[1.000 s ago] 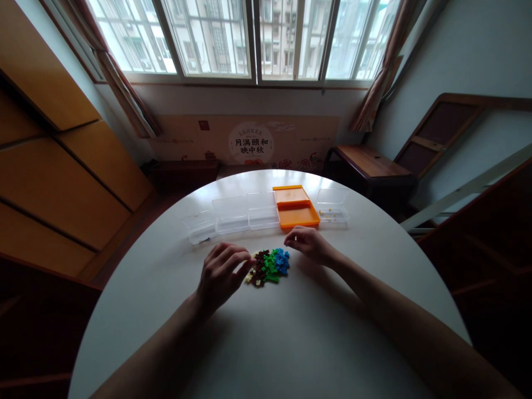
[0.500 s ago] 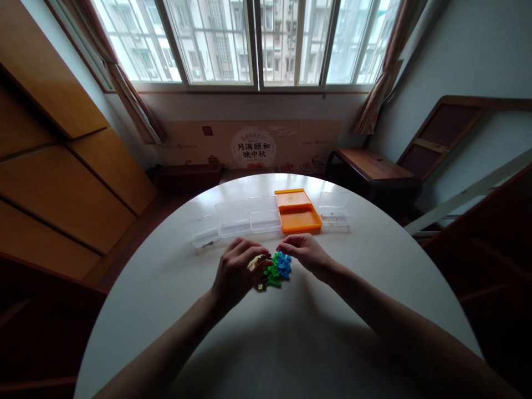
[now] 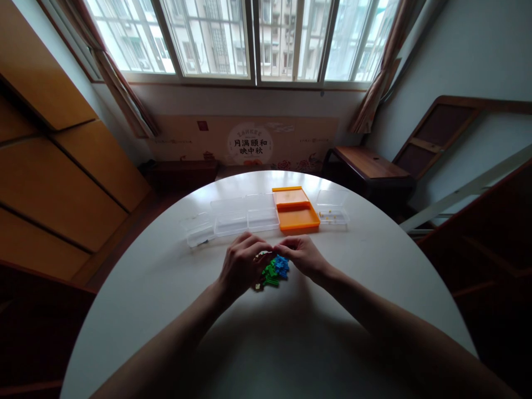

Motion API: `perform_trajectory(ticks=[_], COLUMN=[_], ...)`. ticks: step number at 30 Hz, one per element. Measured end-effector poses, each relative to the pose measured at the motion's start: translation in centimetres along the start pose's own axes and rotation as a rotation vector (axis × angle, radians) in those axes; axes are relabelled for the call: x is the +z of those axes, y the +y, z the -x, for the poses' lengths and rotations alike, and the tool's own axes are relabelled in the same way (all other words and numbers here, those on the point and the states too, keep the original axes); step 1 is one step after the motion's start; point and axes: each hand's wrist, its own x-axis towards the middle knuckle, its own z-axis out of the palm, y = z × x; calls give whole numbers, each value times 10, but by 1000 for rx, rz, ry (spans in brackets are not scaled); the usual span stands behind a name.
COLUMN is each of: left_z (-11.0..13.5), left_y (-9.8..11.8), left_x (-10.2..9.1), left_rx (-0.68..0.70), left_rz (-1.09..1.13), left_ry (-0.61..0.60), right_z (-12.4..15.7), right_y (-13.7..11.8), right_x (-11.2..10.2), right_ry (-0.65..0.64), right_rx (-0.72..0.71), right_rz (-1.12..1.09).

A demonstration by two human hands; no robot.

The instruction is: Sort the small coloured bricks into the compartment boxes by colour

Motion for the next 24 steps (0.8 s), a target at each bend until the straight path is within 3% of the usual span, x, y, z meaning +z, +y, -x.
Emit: perform_trajectory(ticks=[6, 11, 14, 18, 24], left_z=[-1, -2, 8, 25, 34], left_y=[-9, -49, -73, -96, -108], left_x=[-6, -39, -62, -79, -84], left_rx=[-138, -413, -536, -605, -557], left_rz=[50, -113, -256, -357, -486], left_ry=[36, 277, 356, 339, 321], right_z=[1, -3, -7, -10, -9], right_y=[1, -1, 3, 9, 9], right_x=[-1, -21, -33, -42, -47], right_ry=[31, 67, 58, -16, -99], right_rx=[-73, -136, -131, -117, -112], right_rz=[162, 414, 514, 593, 637])
